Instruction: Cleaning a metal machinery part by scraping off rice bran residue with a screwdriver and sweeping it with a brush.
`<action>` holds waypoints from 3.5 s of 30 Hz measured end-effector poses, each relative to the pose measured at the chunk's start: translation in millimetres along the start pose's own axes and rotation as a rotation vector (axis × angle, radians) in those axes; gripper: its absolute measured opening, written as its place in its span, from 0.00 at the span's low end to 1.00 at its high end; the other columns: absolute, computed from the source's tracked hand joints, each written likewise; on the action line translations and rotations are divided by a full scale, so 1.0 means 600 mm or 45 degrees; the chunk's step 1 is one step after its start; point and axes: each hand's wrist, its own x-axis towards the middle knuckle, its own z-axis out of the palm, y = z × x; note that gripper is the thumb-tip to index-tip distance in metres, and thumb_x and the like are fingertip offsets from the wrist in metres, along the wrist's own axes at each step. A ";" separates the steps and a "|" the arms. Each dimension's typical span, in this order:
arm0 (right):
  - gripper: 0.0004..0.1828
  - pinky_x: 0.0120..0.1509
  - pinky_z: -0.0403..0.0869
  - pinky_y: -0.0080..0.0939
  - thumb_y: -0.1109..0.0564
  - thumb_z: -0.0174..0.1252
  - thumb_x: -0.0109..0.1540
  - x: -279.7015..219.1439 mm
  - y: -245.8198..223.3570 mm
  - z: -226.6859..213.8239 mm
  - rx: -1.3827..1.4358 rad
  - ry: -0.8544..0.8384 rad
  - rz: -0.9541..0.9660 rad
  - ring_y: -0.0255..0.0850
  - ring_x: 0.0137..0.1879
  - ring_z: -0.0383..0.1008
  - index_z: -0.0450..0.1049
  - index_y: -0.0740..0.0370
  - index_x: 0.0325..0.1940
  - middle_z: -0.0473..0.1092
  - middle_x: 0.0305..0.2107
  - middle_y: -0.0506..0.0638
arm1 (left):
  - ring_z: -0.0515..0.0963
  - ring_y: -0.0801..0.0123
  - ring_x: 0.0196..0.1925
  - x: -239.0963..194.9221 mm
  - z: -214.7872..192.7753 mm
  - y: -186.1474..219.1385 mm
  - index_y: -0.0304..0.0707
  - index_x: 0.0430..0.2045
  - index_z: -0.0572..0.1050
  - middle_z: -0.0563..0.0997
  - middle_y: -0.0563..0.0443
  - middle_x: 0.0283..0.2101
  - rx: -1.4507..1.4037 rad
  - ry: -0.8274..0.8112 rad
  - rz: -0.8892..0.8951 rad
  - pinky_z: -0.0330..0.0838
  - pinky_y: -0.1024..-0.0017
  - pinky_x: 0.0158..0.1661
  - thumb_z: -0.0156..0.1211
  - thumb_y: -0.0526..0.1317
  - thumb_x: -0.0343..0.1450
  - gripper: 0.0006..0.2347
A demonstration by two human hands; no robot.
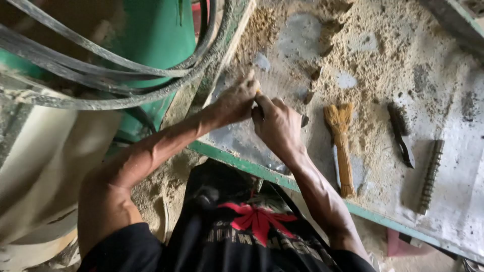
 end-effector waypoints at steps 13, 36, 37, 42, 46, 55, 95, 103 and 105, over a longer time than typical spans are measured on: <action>0.09 0.19 0.69 0.34 0.55 0.60 0.68 0.023 0.028 0.034 -0.060 -0.068 0.054 0.34 0.20 0.69 0.80 0.58 0.50 0.76 0.25 0.51 | 0.64 0.35 0.68 -0.020 0.081 -0.012 0.32 0.38 0.78 0.76 0.30 0.55 0.150 -0.011 0.015 0.52 0.39 0.70 0.58 0.40 0.74 0.09; 0.08 0.25 0.75 0.44 0.56 0.55 0.71 0.047 0.005 0.006 -0.010 -0.163 0.158 0.43 0.23 0.76 0.79 0.54 0.51 0.77 0.27 0.50 | 0.54 0.34 0.73 0.007 -0.038 0.035 0.13 0.65 0.58 0.53 0.18 0.72 -0.690 0.025 -0.501 0.54 0.52 0.67 0.41 0.28 0.72 0.23; 0.08 0.25 0.75 0.44 0.56 0.55 0.71 0.065 0.009 0.021 -0.010 -0.160 0.161 0.43 0.23 0.76 0.79 0.54 0.51 0.77 0.27 0.50 | 0.54 0.34 0.73 0.014 -0.057 0.030 0.13 0.65 0.58 0.53 0.18 0.72 -0.689 0.024 -0.497 0.54 0.52 0.67 0.41 0.28 0.72 0.23; 0.14 0.32 0.77 0.49 0.59 0.62 0.62 0.077 0.022 0.036 0.057 0.312 0.009 0.48 0.31 0.78 0.79 0.58 0.52 0.77 0.32 0.56 | 0.59 0.27 0.76 0.023 -0.078 0.001 0.12 0.66 0.61 0.62 0.16 0.71 0.742 -0.777 0.139 0.54 0.40 0.76 0.52 0.38 0.81 0.23; 0.14 0.34 0.78 0.47 0.58 0.62 0.63 0.013 0.039 0.000 0.125 0.223 0.038 0.46 0.32 0.79 0.78 0.60 0.53 0.77 0.32 0.55 | 0.46 0.25 0.74 0.019 -0.048 0.056 0.16 0.67 0.47 0.46 0.12 0.72 -0.697 -0.190 -0.555 0.51 0.47 0.66 0.59 0.39 0.69 0.35; 0.17 0.26 0.75 0.39 0.55 0.60 0.66 -0.036 0.039 -0.032 0.133 0.036 0.177 0.39 0.27 0.77 0.76 0.61 0.59 0.77 0.31 0.52 | 0.50 0.29 0.75 0.029 -0.047 0.087 0.08 0.61 0.56 0.53 0.13 0.70 -0.415 -0.177 -0.165 0.46 0.45 0.72 0.54 0.42 0.73 0.30; 0.09 0.20 0.72 0.37 0.56 0.59 0.67 0.047 0.060 0.026 0.061 -0.017 0.092 0.38 0.22 0.72 0.76 0.62 0.50 0.76 0.29 0.54 | 0.67 0.36 0.66 0.050 -0.027 -0.003 0.20 0.49 0.71 0.69 0.22 0.60 -0.154 -0.054 -0.221 0.53 0.49 0.67 0.50 0.36 0.73 0.15; 0.07 0.24 0.75 0.40 0.56 0.56 0.69 0.046 0.063 0.017 0.032 -0.053 0.159 0.39 0.25 0.72 0.76 0.61 0.47 0.76 0.30 0.54 | 0.72 0.44 0.65 0.065 -0.027 -0.009 0.26 0.38 0.75 0.76 0.31 0.52 0.046 -0.219 -0.088 0.57 0.43 0.75 0.50 0.36 0.78 0.08; 0.12 0.33 0.79 0.42 0.55 0.57 0.68 0.013 0.059 -0.016 0.154 0.032 0.060 0.42 0.34 0.77 0.74 0.62 0.52 0.77 0.36 0.56 | 0.73 0.41 0.64 0.054 -0.017 0.013 0.24 0.43 0.74 0.76 0.32 0.55 -0.136 0.325 0.010 0.66 0.44 0.69 0.54 0.32 0.76 0.07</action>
